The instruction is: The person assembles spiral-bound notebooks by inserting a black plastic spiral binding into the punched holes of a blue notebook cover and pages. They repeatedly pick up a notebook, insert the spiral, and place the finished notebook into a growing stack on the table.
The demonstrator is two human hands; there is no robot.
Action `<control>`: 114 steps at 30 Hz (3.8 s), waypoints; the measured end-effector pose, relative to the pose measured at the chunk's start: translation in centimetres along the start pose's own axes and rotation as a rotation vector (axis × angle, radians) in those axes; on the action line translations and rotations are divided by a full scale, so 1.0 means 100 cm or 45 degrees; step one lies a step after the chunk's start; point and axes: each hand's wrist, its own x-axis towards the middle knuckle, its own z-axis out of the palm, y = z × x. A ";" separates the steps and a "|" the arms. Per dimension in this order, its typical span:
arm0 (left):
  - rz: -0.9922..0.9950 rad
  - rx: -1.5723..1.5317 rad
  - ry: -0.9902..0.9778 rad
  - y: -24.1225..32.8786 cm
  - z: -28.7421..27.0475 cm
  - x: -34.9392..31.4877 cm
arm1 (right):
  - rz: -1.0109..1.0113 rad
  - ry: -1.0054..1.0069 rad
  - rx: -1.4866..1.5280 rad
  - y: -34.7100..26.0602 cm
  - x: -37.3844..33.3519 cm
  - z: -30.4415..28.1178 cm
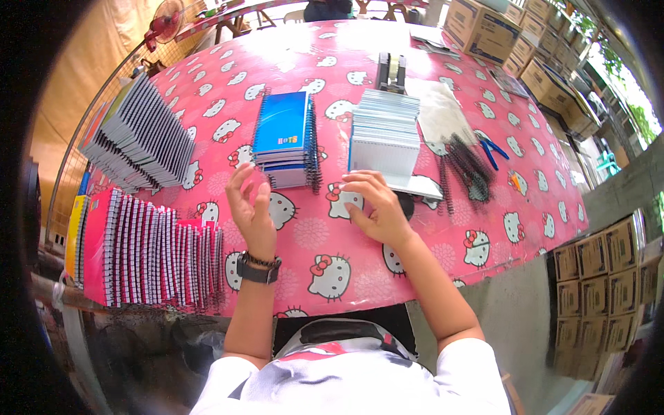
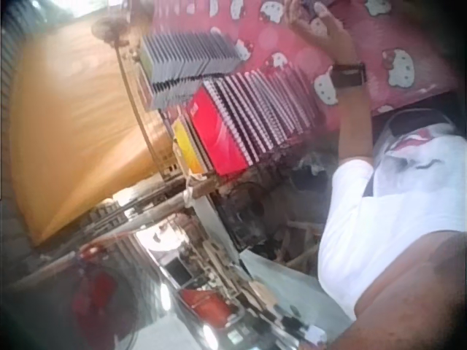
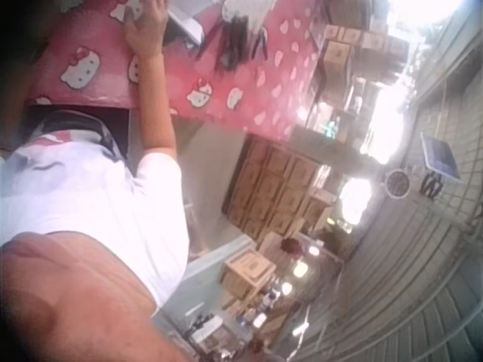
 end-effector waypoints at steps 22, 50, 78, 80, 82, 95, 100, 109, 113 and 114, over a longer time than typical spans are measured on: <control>0.003 0.324 -0.207 0.012 -0.055 -0.065 | 0.172 0.260 -0.933 0.075 0.045 -0.064; 0.521 0.654 -0.771 0.049 -0.018 -0.096 | 0.664 0.140 0.519 -0.056 -0.059 0.004; 0.553 0.625 -0.821 0.036 -0.023 -0.072 | 0.839 -0.023 0.110 -0.039 -0.070 -0.061; 0.522 0.612 -0.802 0.036 -0.020 -0.074 | 0.948 -0.100 0.171 -0.057 -0.072 -0.040; 0.533 0.608 -0.809 0.036 -0.018 -0.074 | 1.016 -0.143 0.152 -0.064 -0.072 -0.022; 0.487 0.542 -0.819 0.038 -0.022 -0.075 | 0.628 -0.148 0.276 -0.061 -0.060 -0.017; 0.435 0.504 -0.844 0.040 -0.018 -0.075 | 0.734 -0.147 0.223 -0.068 -0.065 -0.034; 0.416 0.518 -0.813 0.042 -0.017 -0.077 | 0.511 -0.299 0.191 -0.064 -0.062 -0.035; 0.415 0.535 -0.812 0.043 -0.016 -0.076 | 0.549 -0.434 0.064 -0.062 -0.063 -0.036; 0.416 0.532 -0.818 0.043 -0.016 -0.077 | 0.472 -0.403 0.060 -0.062 -0.063 -0.036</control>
